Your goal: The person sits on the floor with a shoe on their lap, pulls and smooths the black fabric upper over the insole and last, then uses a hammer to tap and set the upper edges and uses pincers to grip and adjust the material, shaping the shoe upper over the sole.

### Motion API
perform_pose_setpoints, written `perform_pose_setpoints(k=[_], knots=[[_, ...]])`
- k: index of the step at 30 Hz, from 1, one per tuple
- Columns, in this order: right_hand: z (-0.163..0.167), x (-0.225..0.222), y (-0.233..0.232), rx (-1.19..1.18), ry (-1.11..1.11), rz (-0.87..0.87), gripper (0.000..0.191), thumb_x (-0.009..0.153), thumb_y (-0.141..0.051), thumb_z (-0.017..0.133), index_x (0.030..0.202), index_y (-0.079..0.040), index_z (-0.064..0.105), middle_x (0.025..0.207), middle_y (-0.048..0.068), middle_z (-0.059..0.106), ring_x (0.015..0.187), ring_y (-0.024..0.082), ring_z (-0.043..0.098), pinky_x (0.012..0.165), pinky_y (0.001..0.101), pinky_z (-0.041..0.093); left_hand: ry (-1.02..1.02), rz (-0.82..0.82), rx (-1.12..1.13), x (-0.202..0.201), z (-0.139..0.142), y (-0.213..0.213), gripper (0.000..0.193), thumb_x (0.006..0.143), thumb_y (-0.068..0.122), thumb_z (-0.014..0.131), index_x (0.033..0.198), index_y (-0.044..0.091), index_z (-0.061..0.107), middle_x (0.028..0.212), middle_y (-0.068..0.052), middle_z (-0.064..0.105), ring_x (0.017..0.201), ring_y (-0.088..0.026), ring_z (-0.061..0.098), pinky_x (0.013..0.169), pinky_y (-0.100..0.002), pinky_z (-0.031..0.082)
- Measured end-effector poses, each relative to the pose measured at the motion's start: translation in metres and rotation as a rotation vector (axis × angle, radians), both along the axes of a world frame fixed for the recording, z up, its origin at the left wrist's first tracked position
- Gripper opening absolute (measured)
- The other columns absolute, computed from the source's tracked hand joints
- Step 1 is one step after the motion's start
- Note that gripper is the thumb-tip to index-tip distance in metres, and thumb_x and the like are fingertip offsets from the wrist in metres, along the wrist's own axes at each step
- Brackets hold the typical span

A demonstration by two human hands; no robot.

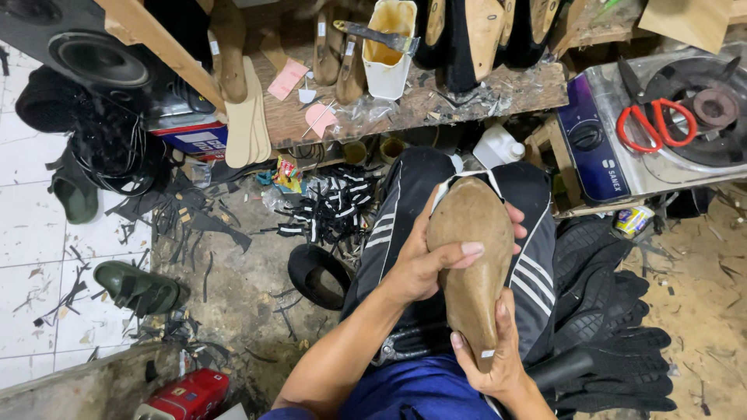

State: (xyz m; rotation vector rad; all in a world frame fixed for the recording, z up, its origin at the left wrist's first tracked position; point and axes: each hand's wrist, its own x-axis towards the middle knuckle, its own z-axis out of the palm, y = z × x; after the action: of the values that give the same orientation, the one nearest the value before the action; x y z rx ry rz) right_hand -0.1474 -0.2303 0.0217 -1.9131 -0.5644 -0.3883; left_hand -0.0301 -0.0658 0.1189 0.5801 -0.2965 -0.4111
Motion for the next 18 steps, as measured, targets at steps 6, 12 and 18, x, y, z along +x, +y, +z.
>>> perform_pose_setpoints(k=[6, 12, 18], knots=[[0.003, 0.003, -0.004, -0.004, 0.031, 0.005, 0.111, 0.079, 0.006, 0.069, 0.165, -0.032, 0.009, 0.124, 0.023, 0.045, 0.103, 0.036, 0.056, 0.086, 0.0437, 0.05, 0.007, 0.072, 0.024, 0.001, 0.001, -0.003, 0.065, 0.092, 0.011, 0.071, 0.148, -0.003, 0.041, 0.137, -0.028, 0.059, 0.126, -0.038, 0.064, 0.11, -0.052, 0.055], [-0.002, 0.01, -0.003, 0.0, 0.042, 0.021, 0.11, 0.078, 0.006, 0.069, 0.164, -0.031, 0.012, 0.125, 0.024, 0.045, 0.104, 0.038, 0.056, 0.086, 0.0445, 0.051, 0.003, 0.13, 0.065, 0.004, -0.003, -0.001, 0.063, 0.094, 0.013, 0.072, 0.147, -0.003, 0.042, 0.134, -0.03, 0.059, 0.123, -0.038, 0.065, 0.108, -0.053, 0.056], [-0.01, 0.016, -0.003, -0.016, 0.071, 0.016, 0.109, 0.078, 0.005, 0.07, 0.164, -0.031, 0.012, 0.126, 0.024, 0.047, 0.103, 0.038, 0.056, 0.085, 0.0453, 0.05, 0.022, 0.144, 0.074, 0.012, -0.011, 0.006, 0.063, 0.093, 0.014, 0.075, 0.145, 0.0, 0.044, 0.138, -0.022, 0.062, 0.129, -0.032, 0.065, 0.112, -0.044, 0.054]])
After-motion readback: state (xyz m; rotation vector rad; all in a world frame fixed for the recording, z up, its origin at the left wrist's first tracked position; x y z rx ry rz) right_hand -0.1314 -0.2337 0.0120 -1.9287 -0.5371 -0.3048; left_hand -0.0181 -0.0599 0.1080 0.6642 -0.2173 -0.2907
